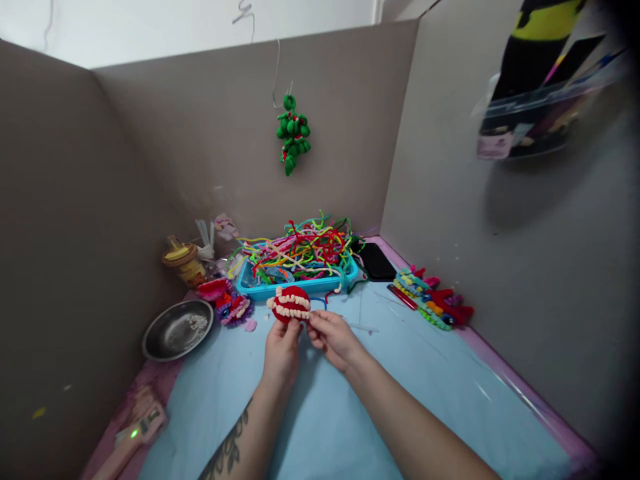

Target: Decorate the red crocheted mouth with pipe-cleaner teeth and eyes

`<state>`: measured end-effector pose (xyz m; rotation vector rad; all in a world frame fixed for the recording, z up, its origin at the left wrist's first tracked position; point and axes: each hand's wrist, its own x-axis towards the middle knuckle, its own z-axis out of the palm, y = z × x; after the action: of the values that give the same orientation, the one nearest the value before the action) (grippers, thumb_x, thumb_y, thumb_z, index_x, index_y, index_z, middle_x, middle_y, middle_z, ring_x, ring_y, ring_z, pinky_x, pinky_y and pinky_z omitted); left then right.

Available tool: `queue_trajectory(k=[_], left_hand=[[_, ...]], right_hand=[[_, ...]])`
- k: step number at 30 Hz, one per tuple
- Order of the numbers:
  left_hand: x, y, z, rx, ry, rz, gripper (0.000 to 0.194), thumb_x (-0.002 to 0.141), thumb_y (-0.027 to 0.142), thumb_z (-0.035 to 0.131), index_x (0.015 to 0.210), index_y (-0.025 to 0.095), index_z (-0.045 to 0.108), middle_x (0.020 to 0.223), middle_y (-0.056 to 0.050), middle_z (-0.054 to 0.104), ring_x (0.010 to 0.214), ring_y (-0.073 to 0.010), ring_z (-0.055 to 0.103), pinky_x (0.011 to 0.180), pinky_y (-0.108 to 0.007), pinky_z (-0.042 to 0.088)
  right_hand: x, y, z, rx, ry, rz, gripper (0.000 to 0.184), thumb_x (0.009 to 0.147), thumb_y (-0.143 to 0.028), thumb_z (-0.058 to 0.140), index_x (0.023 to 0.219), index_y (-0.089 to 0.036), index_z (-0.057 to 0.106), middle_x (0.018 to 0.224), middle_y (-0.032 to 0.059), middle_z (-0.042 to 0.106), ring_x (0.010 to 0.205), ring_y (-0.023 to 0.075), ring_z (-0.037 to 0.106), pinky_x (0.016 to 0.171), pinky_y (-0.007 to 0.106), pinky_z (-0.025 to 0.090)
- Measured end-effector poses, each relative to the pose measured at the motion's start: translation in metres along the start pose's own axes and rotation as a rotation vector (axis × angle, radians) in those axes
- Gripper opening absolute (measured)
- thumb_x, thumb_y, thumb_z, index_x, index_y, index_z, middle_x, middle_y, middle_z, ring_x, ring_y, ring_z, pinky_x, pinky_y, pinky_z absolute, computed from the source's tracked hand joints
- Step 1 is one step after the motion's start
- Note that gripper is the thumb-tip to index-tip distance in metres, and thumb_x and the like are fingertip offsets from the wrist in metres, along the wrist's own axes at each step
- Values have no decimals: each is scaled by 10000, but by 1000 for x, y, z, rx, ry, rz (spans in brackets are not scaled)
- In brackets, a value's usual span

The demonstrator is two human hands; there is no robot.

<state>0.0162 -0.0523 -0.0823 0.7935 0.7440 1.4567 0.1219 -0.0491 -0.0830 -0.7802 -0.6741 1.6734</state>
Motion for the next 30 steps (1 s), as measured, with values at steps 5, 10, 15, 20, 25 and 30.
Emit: queue_trajectory(k=[5, 10, 15, 20, 25, 30], left_hand=[[3, -4, -6, 95, -6, 32, 352, 742, 295, 680, 1076, 187, 645, 1170, -77, 630, 1112, -205, 550, 962, -319, 392], [3, -1, -6, 179, 27, 62, 364, 697, 305, 718, 1030, 165, 673, 1100, -85, 668, 1080, -228, 573, 962, -320, 387], [2, 2, -7, 262, 25, 91, 351, 671, 281, 731, 994, 150, 690, 1058, -85, 689, 1055, -253, 585, 959, -344, 388], [-1, 0, -6, 267, 17, 38, 334, 683, 300, 715, 970, 132, 692, 1022, -88, 697, 1006, -250, 599, 932, -355, 402], [-2, -5, -7, 245, 41, -6, 336, 667, 339, 729, 923, 124, 697, 917, -81, 707, 861, -209, 621, 827, -314, 440], [-3, -7, -4, 112, 28, -50, 343, 656, 348, 739, 925, 142, 682, 916, -77, 700, 853, -195, 621, 784, -298, 455]], right_hand=[[-2, -7, 1, 47, 46, 15, 327, 536, -341, 796, 677, -126, 593, 498, -55, 482, 424, 31, 372, 365, 142, 195], [-6, -14, 3, 44, 66, 31, 325, 506, -336, 798, 650, -117, 605, 498, -34, 507, 433, 36, 389, 367, 148, 205], [-9, -17, 4, 19, 91, 22, 322, 526, -372, 786, 601, -127, 591, 488, -36, 500, 409, 31, 369, 364, 159, 194], [-7, -14, 3, 3, 110, -3, 253, 518, -304, 768, 614, -131, 611, 483, -44, 480, 418, 37, 356, 367, 169, 170], [-5, -10, 5, 31, 104, -71, 226, 531, -296, 745, 604, -138, 600, 482, -55, 444, 427, 38, 323, 375, 177, 162], [-4, -7, 9, 17, 119, -169, 254, 575, -356, 725, 573, -150, 576, 462, -64, 418, 396, 35, 287, 374, 197, 160]])
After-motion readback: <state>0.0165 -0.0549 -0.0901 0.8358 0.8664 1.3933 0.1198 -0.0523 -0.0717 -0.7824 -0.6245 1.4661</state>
